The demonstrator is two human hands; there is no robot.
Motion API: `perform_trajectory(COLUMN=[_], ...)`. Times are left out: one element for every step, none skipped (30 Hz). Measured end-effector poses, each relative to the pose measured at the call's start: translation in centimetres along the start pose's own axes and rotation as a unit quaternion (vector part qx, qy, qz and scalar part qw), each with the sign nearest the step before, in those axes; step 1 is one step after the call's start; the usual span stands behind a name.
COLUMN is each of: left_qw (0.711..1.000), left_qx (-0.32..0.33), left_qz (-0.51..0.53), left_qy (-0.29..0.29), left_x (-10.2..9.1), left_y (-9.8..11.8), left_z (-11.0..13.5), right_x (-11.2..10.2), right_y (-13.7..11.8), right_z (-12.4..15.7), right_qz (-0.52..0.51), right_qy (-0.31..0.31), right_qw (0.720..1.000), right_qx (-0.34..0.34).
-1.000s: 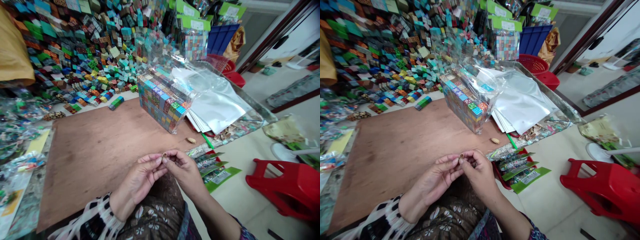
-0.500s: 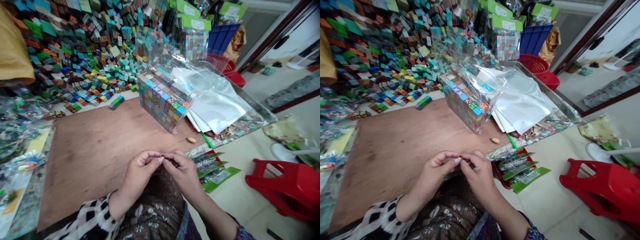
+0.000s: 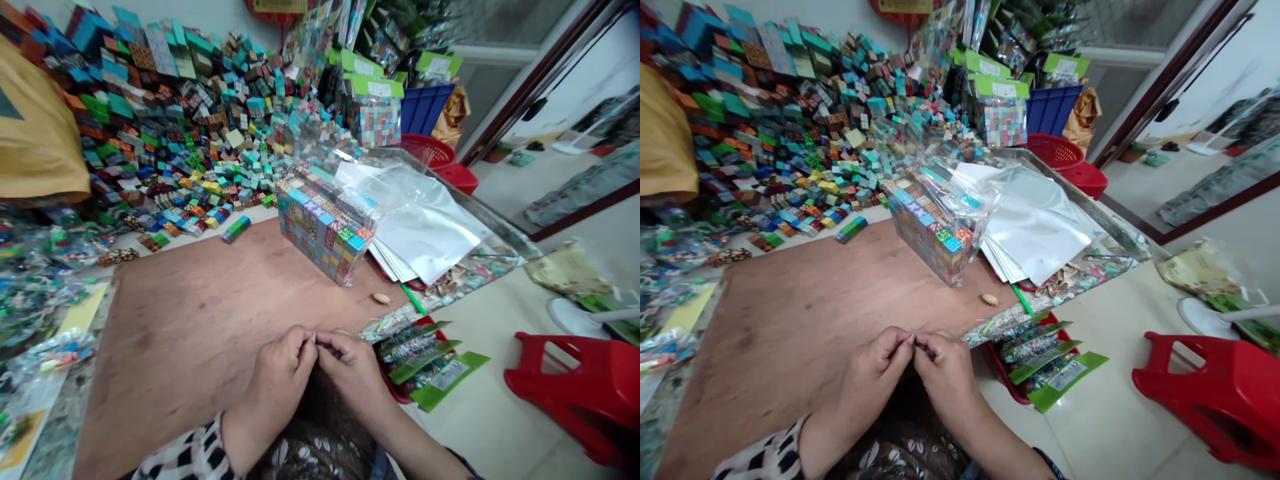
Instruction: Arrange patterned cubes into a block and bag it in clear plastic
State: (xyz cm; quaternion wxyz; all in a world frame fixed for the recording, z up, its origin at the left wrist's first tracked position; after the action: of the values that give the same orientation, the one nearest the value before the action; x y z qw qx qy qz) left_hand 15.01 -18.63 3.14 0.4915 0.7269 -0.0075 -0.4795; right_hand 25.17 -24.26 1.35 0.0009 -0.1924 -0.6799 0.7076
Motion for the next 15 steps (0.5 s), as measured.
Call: perform_trajectory(left_qw=[1.0, 0.999, 0.999, 0.999, 0.998, 0.998, 0.998, 0.998, 0.998, 0.998, 0.998, 0.998, 0.999, 0.999, 0.999], left_qx=[0.004, 0.009, 0.014, 0.018, 0.021, 0.023, 0.024, 0.026, 0.027, 0.028, 0.027, 0.023, 0.018, 0.011, 0.002], left_qz=[-0.014, -0.026, -0.036, -0.044, -0.049, -0.053, -0.055, -0.056, -0.055, -0.052, -0.046, -0.038, -0.028, -0.018, -0.007], left_qy=[0.009, 0.016, 0.021, 0.023, 0.023, 0.022, 0.021, 0.024, 0.027, 0.03, 0.033, 0.034, 0.034, 0.033, 0.033], left_x=[-0.1, -0.2, -0.4, -0.4, -0.5, -0.5, -0.5, -0.5, -0.5, -0.5, -0.4, -0.4, -0.3, -0.2, -0.2], left_y=[0.0, 0.1, 0.2, 0.3, 0.3, 0.4, 0.4, 0.5, 0.5, 0.4, 0.3, 0.2, 0.0, -0.1, -0.3], left_z=[0.0, 0.1, 0.1, 0.1, 0.0, 0.0, 0.0, -0.1, -0.1, -0.1, -0.1, -0.1, -0.1, -0.1, -0.1], right_x=[0.2, 0.3, 0.5, 0.6, 0.8, 0.9, 0.9, 1.0, 1.0, 1.0, 1.0, 0.9, 0.8, 0.7, 0.6], right_y=[0.1, 0.3, 0.5, 0.7, 0.9, 1.1, 1.2, 1.3, 1.3, 1.3, 1.3, 1.2, 1.1, 1.1, 1.1], right_z=[-0.1, -0.2, -0.3, -0.3, -0.4, -0.4, -0.4, -0.4, -0.4, -0.4, -0.4, -0.4, -0.3, -0.3, -0.2], right_qz=[-0.005, -0.008, -0.01, -0.013, -0.016, -0.019, -0.021, -0.021, -0.019, -0.016, -0.01, -0.001, 0.011, 0.024, 0.036], right_qy=[0.001, 0.003, 0.004, 0.005, 0.005, 0.005, 0.006, 0.006, 0.008, 0.011, 0.014, 0.019, 0.025, 0.031, 0.036], right_qw=[1.0, 1.0, 1.0, 0.999, 0.999, 0.999, 0.998, 0.998, 0.998, 0.998, 0.998, 0.998, 0.998, 0.997, 0.996], right_qx=[0.007, 0.015, 0.024, 0.032, 0.04, 0.047, 0.054, 0.059, 0.062, 0.063, 0.063, 0.064, 0.064, 0.067, 0.07])
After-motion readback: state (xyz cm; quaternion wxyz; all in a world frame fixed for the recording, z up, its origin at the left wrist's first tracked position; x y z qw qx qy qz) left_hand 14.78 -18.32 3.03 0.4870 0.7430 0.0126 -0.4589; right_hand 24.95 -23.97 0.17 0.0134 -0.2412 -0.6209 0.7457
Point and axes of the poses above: each hand's wrist, its own z-axis away from the middle knuckle, its own x-axis out of the palm, y = z × x, the point moved 10 cm from there along -z, towards the middle knuckle, and after that the axes turned 8 degrees about -y, right-handed, at the moved point
